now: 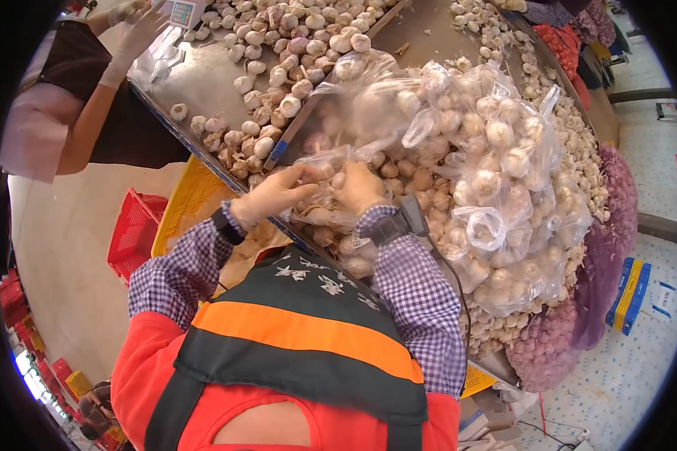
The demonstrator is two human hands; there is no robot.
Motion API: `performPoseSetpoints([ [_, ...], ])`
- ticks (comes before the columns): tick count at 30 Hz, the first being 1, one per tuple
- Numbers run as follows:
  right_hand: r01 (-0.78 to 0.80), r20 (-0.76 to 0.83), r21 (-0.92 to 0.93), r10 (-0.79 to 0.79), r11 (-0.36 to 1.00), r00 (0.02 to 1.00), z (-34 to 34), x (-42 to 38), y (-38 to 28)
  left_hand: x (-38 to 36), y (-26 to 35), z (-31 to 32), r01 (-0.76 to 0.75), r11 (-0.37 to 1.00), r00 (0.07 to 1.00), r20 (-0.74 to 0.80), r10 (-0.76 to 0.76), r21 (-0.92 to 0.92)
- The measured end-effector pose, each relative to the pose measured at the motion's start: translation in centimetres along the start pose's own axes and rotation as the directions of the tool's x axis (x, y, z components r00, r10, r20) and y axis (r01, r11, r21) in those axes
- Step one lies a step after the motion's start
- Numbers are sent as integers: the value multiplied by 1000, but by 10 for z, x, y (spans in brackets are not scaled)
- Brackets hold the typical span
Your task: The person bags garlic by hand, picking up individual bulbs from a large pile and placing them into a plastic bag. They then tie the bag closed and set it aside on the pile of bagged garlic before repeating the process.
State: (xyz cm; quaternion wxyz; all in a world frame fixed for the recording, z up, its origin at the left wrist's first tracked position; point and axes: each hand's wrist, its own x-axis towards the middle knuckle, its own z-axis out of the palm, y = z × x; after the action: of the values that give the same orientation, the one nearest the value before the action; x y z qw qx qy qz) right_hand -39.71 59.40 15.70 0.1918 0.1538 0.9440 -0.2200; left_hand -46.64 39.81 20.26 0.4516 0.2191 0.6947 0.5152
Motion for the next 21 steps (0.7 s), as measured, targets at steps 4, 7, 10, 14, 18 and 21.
performPoseSetpoints([
  [4,52,-122,265,-20,963,992,-6,-25,-18,22,-15,16,-47,973,982,-166,86,224],
  [7,205,-232,464,-105,862,967,-13,-46,-38,15,-4,4,63,979,998,24,-60,-192],
  [10,343,-267,646,-220,682,938,-15,-55,-43,-24,21,-35,145,988,982,132,-138,-43],
  [14,281,-107,422,-260,862,960,8,-49,-23,-80,24,-89,-57,898,963,261,-66,437],
  [18,287,144,69,-294,955,945,17,-54,-34,-81,21,-73,-68,778,997,64,36,624],
  [21,248,116,62,-254,967,960,21,-55,-41,-33,-12,-29,-194,893,973,-40,229,407],
])
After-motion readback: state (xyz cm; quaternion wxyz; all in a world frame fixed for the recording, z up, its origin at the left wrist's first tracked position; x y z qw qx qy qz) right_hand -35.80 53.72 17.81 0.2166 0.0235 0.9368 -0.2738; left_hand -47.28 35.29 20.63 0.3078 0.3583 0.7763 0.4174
